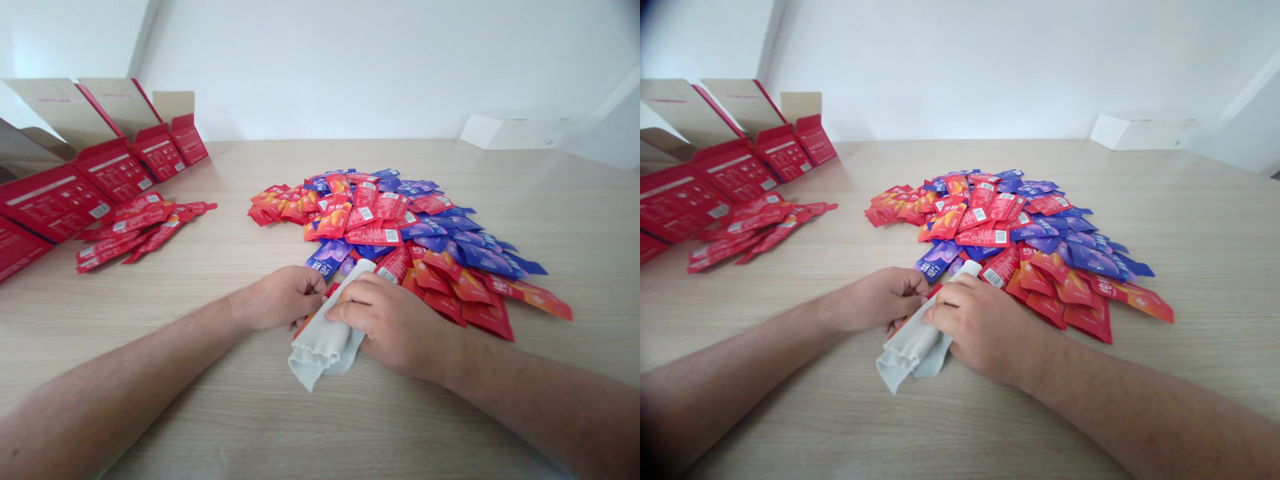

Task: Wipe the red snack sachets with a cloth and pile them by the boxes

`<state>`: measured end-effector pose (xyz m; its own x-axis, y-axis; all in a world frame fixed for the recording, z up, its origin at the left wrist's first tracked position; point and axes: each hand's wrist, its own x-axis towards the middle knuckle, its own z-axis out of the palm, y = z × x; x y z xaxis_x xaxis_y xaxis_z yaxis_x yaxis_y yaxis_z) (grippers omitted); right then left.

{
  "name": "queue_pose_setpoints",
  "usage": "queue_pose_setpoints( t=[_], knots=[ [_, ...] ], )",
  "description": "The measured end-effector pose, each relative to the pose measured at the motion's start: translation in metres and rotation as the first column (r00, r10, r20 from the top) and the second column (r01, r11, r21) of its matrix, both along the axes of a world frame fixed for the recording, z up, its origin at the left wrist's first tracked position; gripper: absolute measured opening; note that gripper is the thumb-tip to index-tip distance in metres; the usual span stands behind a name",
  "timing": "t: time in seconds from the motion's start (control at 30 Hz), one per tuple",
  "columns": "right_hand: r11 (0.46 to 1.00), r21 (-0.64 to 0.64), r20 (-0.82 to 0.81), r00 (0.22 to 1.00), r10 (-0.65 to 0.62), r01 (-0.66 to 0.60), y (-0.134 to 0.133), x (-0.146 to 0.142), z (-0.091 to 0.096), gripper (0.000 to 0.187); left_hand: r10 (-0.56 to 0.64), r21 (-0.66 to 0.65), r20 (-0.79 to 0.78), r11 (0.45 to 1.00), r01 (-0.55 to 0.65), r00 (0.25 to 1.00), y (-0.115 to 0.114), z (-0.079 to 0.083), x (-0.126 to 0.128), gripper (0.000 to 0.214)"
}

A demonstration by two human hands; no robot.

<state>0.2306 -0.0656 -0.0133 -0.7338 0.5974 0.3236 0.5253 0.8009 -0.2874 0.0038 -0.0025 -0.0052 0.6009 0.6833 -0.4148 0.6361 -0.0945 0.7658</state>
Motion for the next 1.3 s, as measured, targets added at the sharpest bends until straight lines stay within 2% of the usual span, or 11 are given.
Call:
queue_pose_setpoints(
  t=[0.1,0.27,0.43,0.6,0.77,0.93,1.1,1.23,1.3],
  knots=[
    [0.999,0.011,0.017,0.999,0.046,-0.046,-0.0001,-0.0003,0.0002,0.030,-0.015,0.017,0.002,1.000,0.015,1.000,0.0007,-0.0004,-0.0004,0.010],
    [0.999,-0.013,0.004,0.999,-0.036,0.036,0.0001,-0.0004,0.0010,0.029,-0.009,-0.018,0.013,1.000,0.009,1.000,-0.0004,0.0007,-0.0004,0.011],
    [0.999,-0.007,0.021,0.999,0.048,-0.048,-0.0009,0.0000,0.0012,0.027,-0.016,0.008,-0.005,1.000,0.016,1.000,-0.0002,0.0031,0.0006,0.010],
    [0.999,-0.017,0.001,0.999,-0.036,0.036,0.0005,-0.0002,0.0006,0.031,-0.002,-0.013,-0.001,1.000,0.002,1.000,-0.0008,0.0023,0.0006,0.010],
    [0.999,-0.009,0.020,0.999,0.045,-0.045,-0.0003,-0.0010,0.0010,0.029,-0.016,-0.006,-0.004,1.000,0.016,1.000,0.0001,0.0007,0.0004,0.010],
    [0.999,-0.028,0.014,0.999,-0.045,0.046,-0.0009,-0.0002,0.0016,0.032,0.000,-0.021,0.017,1.000,0.001,1.000,-0.0005,-0.0006,-0.0002,0.011],
    [0.999,-0.012,0.025,0.998,0.053,-0.053,-0.0016,-0.0012,0.0016,0.029,-0.014,0.008,0.014,1.000,0.014,1.000,0.0003,0.0000,-0.0006,0.010],
    [0.999,-0.017,0.004,0.999,-0.032,0.032,-0.0001,-0.0005,0.0010,0.034,-0.004,-0.011,0.022,1.000,0.004,1.000,-0.0001,-0.0003,-0.0009,0.012],
    [1.000,-0.015,0.002,1.000,-0.021,0.021,-0.0001,-0.0006,0.0009,0.032,-0.007,-0.007,0.018,1.000,0.007,1.000,0.0002,-0.0006,-0.0011,0.012]
  ],
)
